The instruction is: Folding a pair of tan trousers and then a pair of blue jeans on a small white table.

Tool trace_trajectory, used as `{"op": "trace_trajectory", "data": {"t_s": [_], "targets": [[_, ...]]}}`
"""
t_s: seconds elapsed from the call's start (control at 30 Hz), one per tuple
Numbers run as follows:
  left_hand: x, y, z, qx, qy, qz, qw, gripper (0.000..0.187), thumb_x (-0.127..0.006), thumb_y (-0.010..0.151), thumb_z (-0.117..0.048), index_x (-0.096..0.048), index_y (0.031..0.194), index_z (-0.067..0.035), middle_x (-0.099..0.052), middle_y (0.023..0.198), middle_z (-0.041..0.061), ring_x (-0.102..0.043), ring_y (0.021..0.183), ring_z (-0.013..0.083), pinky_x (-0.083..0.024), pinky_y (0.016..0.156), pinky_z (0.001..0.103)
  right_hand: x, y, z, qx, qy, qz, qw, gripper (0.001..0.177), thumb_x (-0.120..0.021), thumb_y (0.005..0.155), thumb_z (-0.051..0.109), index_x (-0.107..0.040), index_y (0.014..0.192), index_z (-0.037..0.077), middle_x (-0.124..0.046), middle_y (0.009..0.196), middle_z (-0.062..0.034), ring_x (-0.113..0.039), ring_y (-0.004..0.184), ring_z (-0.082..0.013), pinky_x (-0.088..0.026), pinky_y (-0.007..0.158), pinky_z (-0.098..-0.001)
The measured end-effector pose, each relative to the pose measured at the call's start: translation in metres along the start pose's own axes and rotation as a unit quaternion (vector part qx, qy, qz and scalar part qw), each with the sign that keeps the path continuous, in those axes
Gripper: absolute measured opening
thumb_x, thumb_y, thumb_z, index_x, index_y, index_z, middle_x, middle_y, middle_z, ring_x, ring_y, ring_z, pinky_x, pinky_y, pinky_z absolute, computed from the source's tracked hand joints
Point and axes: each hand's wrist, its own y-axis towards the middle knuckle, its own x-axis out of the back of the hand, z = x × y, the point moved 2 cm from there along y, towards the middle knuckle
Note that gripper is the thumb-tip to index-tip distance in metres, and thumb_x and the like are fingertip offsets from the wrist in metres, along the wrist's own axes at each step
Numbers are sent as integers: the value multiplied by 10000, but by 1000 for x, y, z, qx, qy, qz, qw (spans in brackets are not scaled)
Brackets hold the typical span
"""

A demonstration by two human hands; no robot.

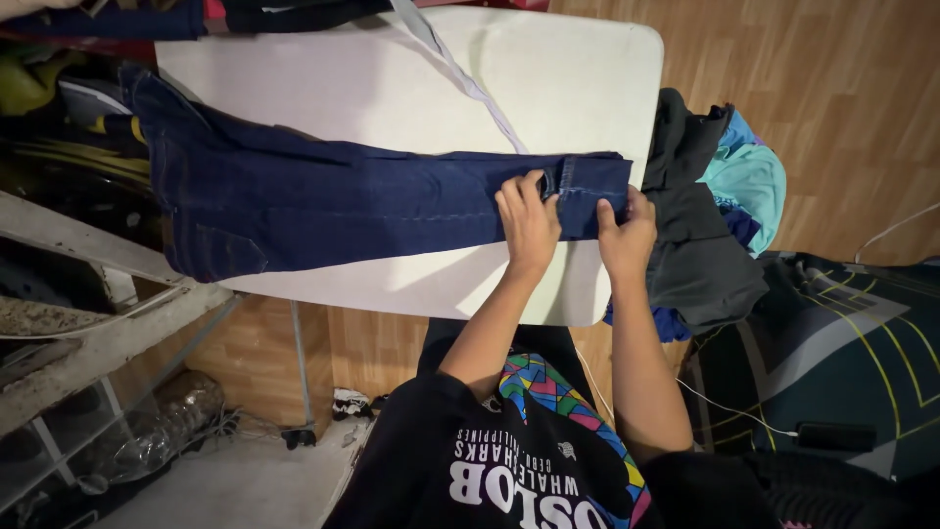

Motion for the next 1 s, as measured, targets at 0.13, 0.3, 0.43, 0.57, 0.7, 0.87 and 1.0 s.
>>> {"op": "trace_trajectory", "data": {"t_s": [0.13, 0.3, 0.43, 0.57, 0.7, 0.87, 1.0], "targets": [[-16, -7, 25, 35, -51, 17, 998, 404, -726, 881, 14, -565, 1246, -44, -575, 1105, 196, -589, 1021, 406, -481, 936, 471, 2, -6, 25, 59, -13, -22, 998, 452, -774, 916, 98, -617, 1325, -15, -602, 1081, -178, -632, 969, -325, -524, 864, -405], [4, -10, 25, 104, -128, 38, 986, 312, -607, 987, -89, -589, 1295, -44, -637, 1156, 204, -658, 1034, 398, -530, 904, 442, -2, -33, 86, 99, -48, -32, 993, 536, -762, 914, 60, -590, 1415, -20, -535, 1073, -198, -591, 964, -354, -513, 853, -419], [17, -8, 33, 217, -188, 87, 954, 463, -470, 1064, -342, -550, 1424, -61, -649, 1321, 240, -640, 1189, 391, -504, 987, 405, -14, -45, 126, 112, -91, 10, 990, 674, -790, 877, 50, -525, 1490, -43, -486, 1046, -209, -538, 924, -347, -496, 807, -402], [18, -4, 72, 290, -350, 124, 882, 594, -380, 1062, -461, -439, 1520, -88, -556, 1451, 187, -552, 1320, 318, -457, 1061, 376, -31, -53, 148, 152, -82, 37, 984, 722, -795, 853, 45, -501, 1503, -69, -490, 1037, -198, -527, 959, -348, -487, 838, -396], [45, 10, 76, 252, -440, 164, 846, 672, -427, 1070, -473, -358, 1579, -39, -470, 1548, 178, -426, 1438, 280, -343, 1150, 354, -49, -65, 166, 207, -35, 77, 975, 705, -760, 802, 11, -518, 1456, -93, -534, 1114, -201, -542, 1033, -356, -488, 907, -403], [64, 27, 101, 262, -348, 165, 885, 741, -629, 985, -423, -415, 1510, 54, -547, 1460, 262, -533, 1352, 328, -423, 1104, 370, -76, -78, 164, 218, -17, 156, 963, 433, -709, 801, -23, -666, 1231, -34, -599, 1146, -183, -587, 1069, -365, -504, 924, -416], [51, 26, 138, 274, -248, 123, 921, 735, -691, 933, -385, -463, 1429, 107, -629, 1325, 294, -643, 1219, 326, -502, 1015, 374, -89, -91, 153, 199, 25, 192, 961, 314, -695, 844, -9, -691, 1158, -25, -634, 1146, -169, -612, 1085, -358, -510, 953, -412]]}}
